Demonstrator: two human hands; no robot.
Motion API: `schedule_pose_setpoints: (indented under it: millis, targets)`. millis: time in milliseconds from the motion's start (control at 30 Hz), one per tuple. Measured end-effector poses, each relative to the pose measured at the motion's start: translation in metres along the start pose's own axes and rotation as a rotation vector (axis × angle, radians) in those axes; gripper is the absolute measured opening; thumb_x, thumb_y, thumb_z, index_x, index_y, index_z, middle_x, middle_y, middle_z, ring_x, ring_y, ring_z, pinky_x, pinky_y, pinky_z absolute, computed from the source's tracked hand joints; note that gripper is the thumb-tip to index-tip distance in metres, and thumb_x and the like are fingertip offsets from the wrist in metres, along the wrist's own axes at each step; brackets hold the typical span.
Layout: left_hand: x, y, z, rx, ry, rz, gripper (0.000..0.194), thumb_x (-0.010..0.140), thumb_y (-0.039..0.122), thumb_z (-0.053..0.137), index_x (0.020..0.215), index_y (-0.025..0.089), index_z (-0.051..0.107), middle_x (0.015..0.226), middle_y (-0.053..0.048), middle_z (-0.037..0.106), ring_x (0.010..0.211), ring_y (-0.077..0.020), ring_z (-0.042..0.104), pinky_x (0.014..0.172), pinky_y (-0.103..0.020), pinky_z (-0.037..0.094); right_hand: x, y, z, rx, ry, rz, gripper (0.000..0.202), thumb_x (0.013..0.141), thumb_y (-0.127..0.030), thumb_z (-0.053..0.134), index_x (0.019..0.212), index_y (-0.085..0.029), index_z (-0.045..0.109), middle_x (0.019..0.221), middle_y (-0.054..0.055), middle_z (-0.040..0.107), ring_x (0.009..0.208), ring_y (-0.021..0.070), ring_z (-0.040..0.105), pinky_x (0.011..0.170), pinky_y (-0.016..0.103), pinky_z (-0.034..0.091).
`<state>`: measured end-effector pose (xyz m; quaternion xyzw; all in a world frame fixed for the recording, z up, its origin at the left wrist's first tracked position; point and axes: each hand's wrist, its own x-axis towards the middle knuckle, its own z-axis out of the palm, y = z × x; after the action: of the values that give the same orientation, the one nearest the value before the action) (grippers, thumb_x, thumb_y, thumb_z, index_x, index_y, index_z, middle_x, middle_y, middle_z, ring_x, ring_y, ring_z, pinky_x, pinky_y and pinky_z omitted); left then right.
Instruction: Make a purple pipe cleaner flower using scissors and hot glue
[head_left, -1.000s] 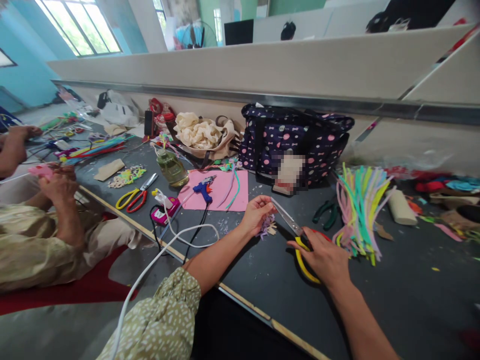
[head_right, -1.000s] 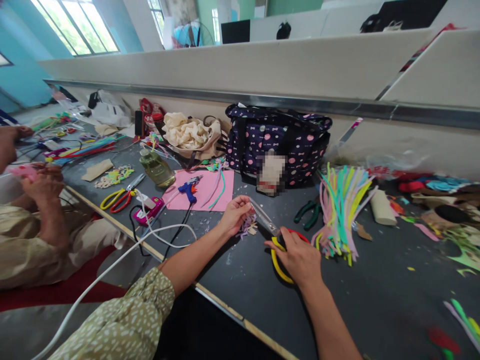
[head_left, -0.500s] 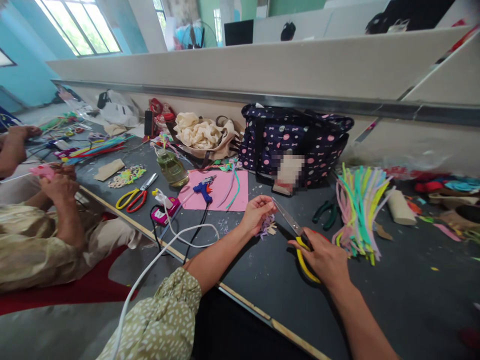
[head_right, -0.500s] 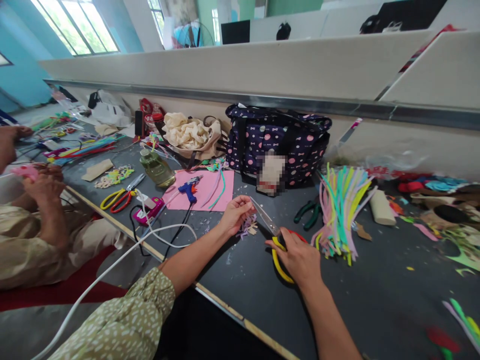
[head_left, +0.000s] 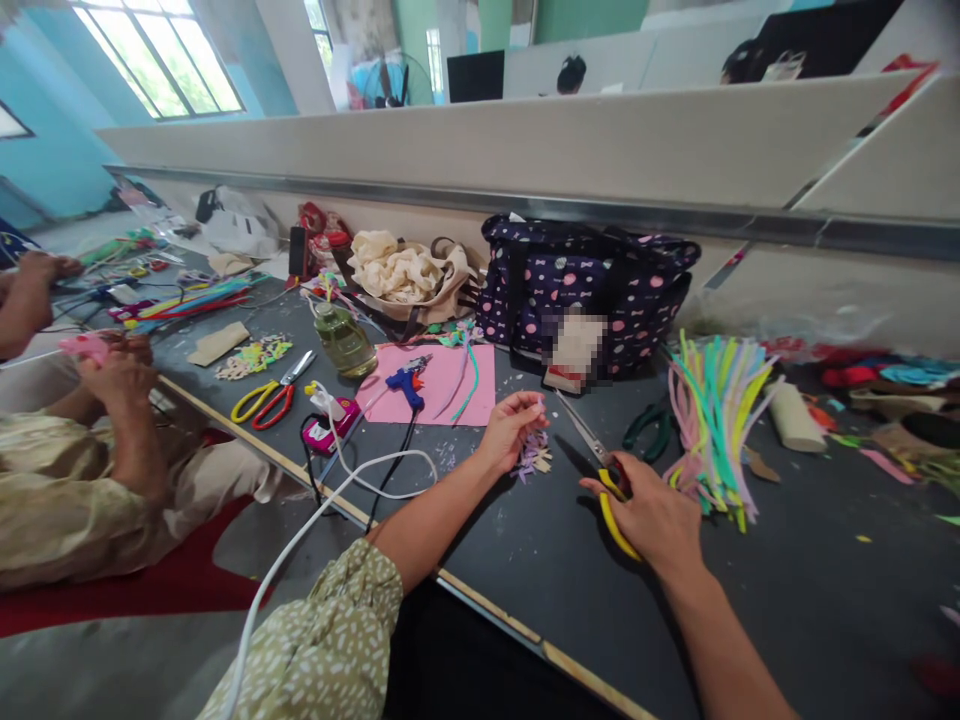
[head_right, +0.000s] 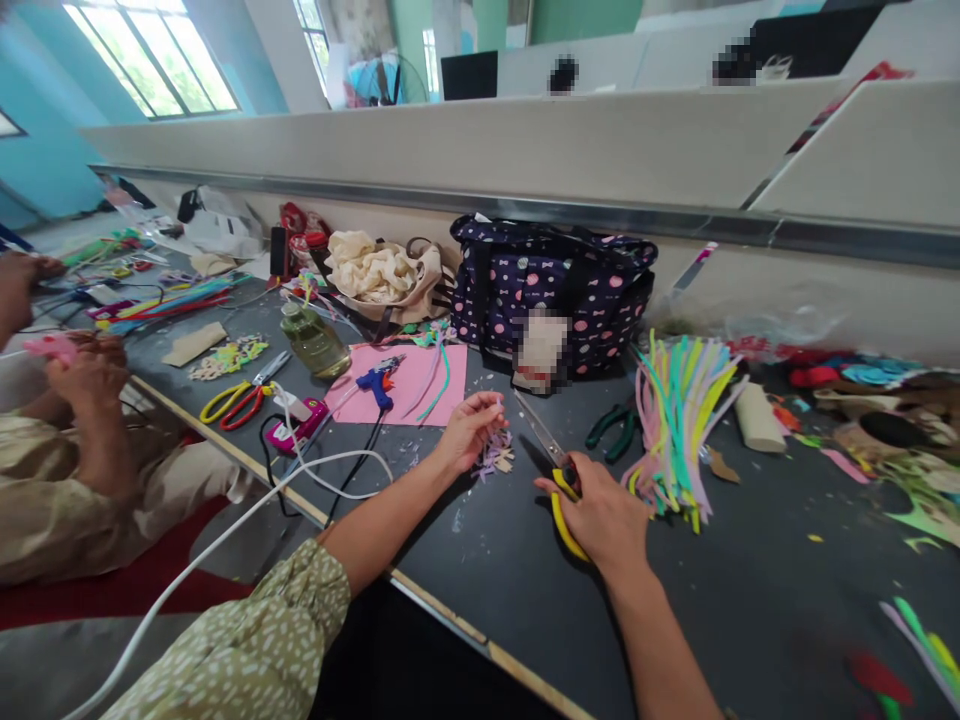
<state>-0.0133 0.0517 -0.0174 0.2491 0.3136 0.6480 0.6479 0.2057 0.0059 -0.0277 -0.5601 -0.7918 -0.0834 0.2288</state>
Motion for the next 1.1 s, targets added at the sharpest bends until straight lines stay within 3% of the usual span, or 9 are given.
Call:
schedule_pose_setpoints:
  millis: [400,767,1100]
  targets:
    - [-0.0009,0.002,0.0015,-0.017,0.037,-0.027,0.038,0.057,0.023,0.085,0.084,0.013,0.062,0.069,0.001,0.063,0.061,-0.0088,0.061,0.07,-0.025,0.053,-0.0011,-0.0011,0.0037,-0.01,0.103,-0.122,0.046,0.089,-0.059,0.046,0.1,-0.017,0.063,0.075,0.004,0.067,0.061,0.0139,0.061,0.053,0.024,0.027]
    - [-0.0003,0.0022,-0.0006,-0.047,0.02,-0.034,0.033,0.059,0.022,0.084,0.084,0.014,0.063,0.068,0.002,0.063,0.063,-0.0081,0.063,0.074,-0.024,0.053,-0.004,0.0013,0.0087,-0.015,0.106,-0.189,0.04,0.09,-0.05,0.048,0.107,-0.016,0.062,0.084,0.004,0.07,0.069,0.0135,0.062,0.057,0.023,0.03]
    - [0.0011,0.0011,-0.0006,-0.056,0.008,-0.019,0.034,0.06,0.023,0.084,0.085,0.013,0.064,0.07,0.001,0.064,0.066,-0.0089,0.063,0.075,-0.025,0.052,-0.0036,0.0003,0.005,-0.094,0.077,-0.162,0.044,0.09,-0.054,0.047,0.106,-0.017,0.064,0.082,0.005,0.069,0.063,0.0143,0.058,0.055,0.025,0.025]
